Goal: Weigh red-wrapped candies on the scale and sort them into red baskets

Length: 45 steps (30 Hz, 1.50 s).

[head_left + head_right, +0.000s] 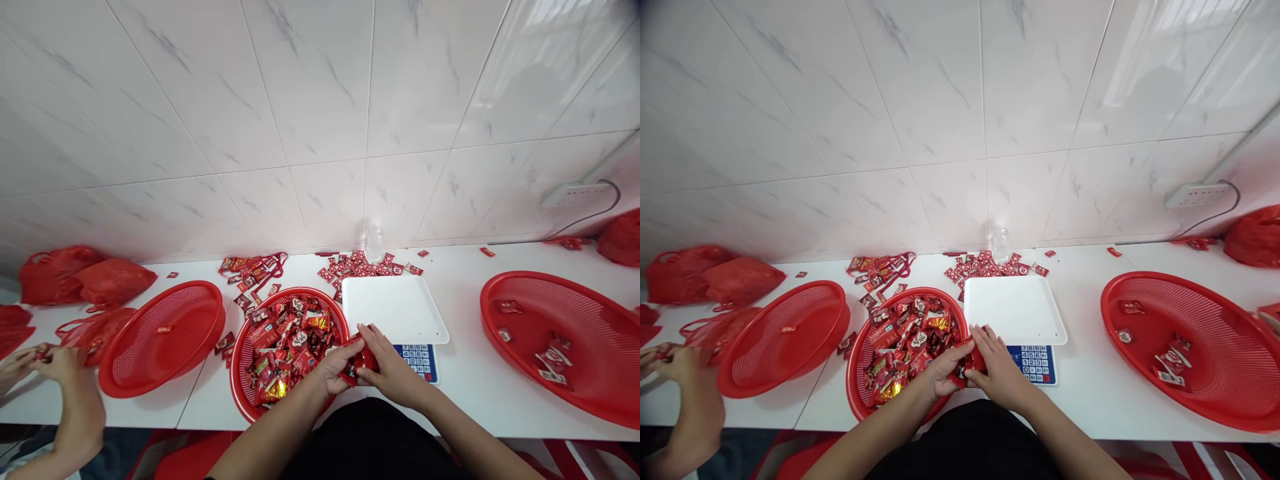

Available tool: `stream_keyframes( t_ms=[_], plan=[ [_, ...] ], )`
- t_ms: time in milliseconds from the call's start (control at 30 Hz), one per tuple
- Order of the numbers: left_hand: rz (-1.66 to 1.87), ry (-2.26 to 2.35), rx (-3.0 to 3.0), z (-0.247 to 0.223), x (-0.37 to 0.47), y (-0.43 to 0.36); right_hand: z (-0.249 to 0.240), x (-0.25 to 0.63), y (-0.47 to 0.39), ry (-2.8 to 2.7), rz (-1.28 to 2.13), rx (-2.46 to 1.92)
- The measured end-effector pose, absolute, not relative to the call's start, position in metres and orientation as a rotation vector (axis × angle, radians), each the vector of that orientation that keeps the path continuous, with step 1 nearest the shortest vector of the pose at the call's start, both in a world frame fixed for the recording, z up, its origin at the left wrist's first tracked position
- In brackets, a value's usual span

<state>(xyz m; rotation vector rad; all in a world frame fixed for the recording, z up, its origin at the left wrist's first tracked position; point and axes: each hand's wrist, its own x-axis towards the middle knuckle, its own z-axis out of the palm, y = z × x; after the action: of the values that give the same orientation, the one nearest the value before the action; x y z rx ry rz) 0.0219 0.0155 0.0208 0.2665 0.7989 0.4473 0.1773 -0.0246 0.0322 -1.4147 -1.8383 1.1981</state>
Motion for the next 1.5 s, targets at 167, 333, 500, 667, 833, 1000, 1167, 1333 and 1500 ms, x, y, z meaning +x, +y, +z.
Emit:
stream_keyframes(
  t_ms=[167, 333, 500, 667, 833, 1000, 1167, 1333, 1500],
  plan=[
    [0.420, 0.830, 0.280, 0.021, 0.008, 0.012, 0.031, 0.181, -0.032, -1.537, 1.320, -1.317],
    [0.586, 0.928, 0.134, 0.033, -0.030, 0.021, 0.018, 0.188, -0.041, -1.192, 1.414, -1.305],
    [0.908, 1.073, 0.014, 0.046, -0.099, 0.037, 0.010, 0.183, -0.055, -0.955, 1.503, -1.443],
    [1.238, 1.075, -0.046, 0.053, -0.179, 0.057, 0.003, 0.173, -0.059, -0.942, 1.496, -1.465],
    [1.597, 1.127, -0.127, 0.060, -0.253, 0.090, 0.003, 0.171, -0.054, -0.972, 1.454, -1.452],
    [2.009, 1.044, -0.100, 0.077, -0.320, 0.119, 0.007, 0.175, -0.055, -0.952, 1.451, -1.477],
    [1.969, 1.221, -0.038, 0.084, -0.309, 0.129, 0.008, 0.180, -0.057, -0.959, 1.495, -1.466],
    [1.153, 1.465, 0.686, 0.048, -0.193, 0.116, 0.009, 0.182, -0.055, -1.033, 1.559, -1.428],
    [0.204, 1.574, 1.556, -0.006, -0.092, 0.076, 0.008, 0.179, -0.051, -1.098, 1.581, -1.429]
  ],
)
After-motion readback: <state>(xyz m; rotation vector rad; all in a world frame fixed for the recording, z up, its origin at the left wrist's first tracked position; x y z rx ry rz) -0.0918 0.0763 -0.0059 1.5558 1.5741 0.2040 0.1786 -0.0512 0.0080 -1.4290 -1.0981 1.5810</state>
